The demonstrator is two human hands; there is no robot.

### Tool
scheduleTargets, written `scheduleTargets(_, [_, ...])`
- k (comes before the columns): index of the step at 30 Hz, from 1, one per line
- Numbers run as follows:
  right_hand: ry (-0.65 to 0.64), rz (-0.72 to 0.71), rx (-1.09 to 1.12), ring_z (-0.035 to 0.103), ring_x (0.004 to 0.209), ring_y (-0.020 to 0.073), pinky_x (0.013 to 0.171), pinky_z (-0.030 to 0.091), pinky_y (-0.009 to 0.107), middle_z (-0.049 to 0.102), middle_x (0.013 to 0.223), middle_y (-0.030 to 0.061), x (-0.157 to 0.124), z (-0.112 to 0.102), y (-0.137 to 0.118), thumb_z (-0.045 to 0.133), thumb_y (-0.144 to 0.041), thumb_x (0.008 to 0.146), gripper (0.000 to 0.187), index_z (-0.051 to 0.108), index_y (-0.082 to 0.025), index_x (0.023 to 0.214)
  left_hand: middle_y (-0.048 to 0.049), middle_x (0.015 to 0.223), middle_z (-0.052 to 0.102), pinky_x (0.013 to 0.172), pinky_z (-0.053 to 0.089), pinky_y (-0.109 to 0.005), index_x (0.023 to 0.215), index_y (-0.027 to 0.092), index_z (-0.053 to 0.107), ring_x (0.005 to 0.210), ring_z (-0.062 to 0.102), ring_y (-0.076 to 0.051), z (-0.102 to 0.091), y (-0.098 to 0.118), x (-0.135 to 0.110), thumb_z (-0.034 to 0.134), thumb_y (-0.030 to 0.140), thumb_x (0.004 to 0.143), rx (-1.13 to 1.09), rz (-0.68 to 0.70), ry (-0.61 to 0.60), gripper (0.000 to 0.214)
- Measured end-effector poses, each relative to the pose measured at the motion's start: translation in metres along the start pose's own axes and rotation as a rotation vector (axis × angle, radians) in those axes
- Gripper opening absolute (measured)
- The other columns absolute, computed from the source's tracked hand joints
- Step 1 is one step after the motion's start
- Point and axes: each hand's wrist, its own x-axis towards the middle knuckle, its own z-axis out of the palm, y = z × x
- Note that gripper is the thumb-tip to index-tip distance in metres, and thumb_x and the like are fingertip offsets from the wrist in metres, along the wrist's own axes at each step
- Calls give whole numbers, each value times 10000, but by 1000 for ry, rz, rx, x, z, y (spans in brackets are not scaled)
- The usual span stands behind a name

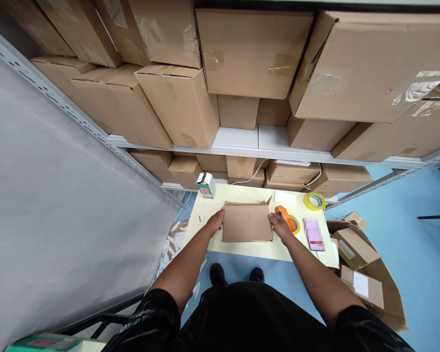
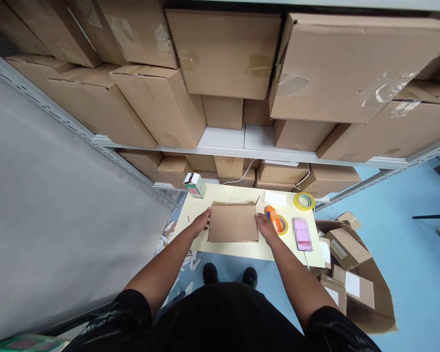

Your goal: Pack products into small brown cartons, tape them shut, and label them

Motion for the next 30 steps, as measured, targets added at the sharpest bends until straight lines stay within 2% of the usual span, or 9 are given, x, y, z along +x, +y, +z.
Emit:
scheduleTargets(2, [-75, 56, 20, 726, 1074, 264, 856, 589, 348, 732, 1271, 120, 5, 2, -19, 566, -464, 901, 507, 642, -215, 1336, -140, 1298, 727, 880, 566, -409, 1267, 196, 647, 1122, 704, -296, 6, 13, 0, 262, 718, 988, 63, 22, -25, 705])
scheduleTargets(4, [-108, 84, 43, 740, 991, 255, 800, 586, 324, 748, 1208, 103, 3, 2, -32, 617, -456, 858, 525, 628, -228, 1331, -163, 1268, 735, 944, 540, -439, 1238, 181, 659, 1150, 696, -326, 11, 20, -4, 335, 715, 979, 129, 74, 30, 676])
scheduleTargets(7, [-33, 22, 58, 736, 916, 234, 773, 575, 307, 753, 1125, 66, -8, -4, -37, 625, -406, 822, 493, 604, -239, 1286, -152, 1347, 695, 1008, 514, -438, 1300, 203, 623, 1192, 677, -317, 14, 20, -16, 429, 668, 976, 54, 222, 79, 600])
scheduleTargets(10, [64, -77, 100, 724, 950, 230, 813, 572, 309, 743, 1113, 52, -20, -8, -27, 650, -361, 773, 516, 553, -243, 1267, -136, 1489, 590, 1014, 526, -409, 1371, 220, 533, 1220, 655, -275, 12, 8, -28, 487, 598, 968, -202, 330, 18, 554])
scheduleTargets(13, [112, -145, 154, 713, 987, 251, 850, 580, 345, 724, 1145, 71, -31, -2, -9, 695, -357, 716, 583, 517, -233, 1257, -137, 1513, 547, 1043, 512, -424, 1357, 217, 501, 1254, 622, -269, 15, -8, -36, 511, 577, 956, -393, 358, -20, 539])
scheduleTargets(20, [193, -190, 130, 697, 982, 253, 889, 577, 392, 685, 1206, 103, -43, 22, 18, 688, -398, 728, 642, 498, -211, 1312, -123, 1375, 619, 1067, 477, -425, 1317, 219, 523, 1213, 609, -265, 29, -25, -37, 527, 628, 947, -526, 416, 68, 551])
scheduleTargets(24, [213, -164, 25, 695, 983, 278, 926, 560, 405, 705, 1171, 128, -36, 25, 22, 687, -406, 735, 591, 574, -187, 1272, -94, 1199, 674, 1026, 488, -402, 1223, 212, 582, 1133, 624, -249, 32, -25, -29, 542, 632, 937, -495, 358, 154, 510])
scheduleTargets(27, [147, -143, -41, 696, 960, 288, 934, 547, 412, 735, 1054, 119, -31, 27, 26, 660, -389, 742, 475, 644, -168, 1162, -62, 1044, 680, 959, 511, -380, 1073, 206, 599, 1021, 632, -231, 35, -28, -26, 558, 630, 926, -421, 246, 200, 450])
scheduleTargets(30, [105, -93, -17, 698, 951, 278, 922, 546, 395, 745, 1009, 103, -36, 28, 31, 658, -374, 725, 415, 673, -171, 1086, -42, 980, 674, 920, 523, -365, 999, 215, 589, 979, 635, -219, 35, -33, -25, 529, 633, 936, -378, 218, 215, 427])
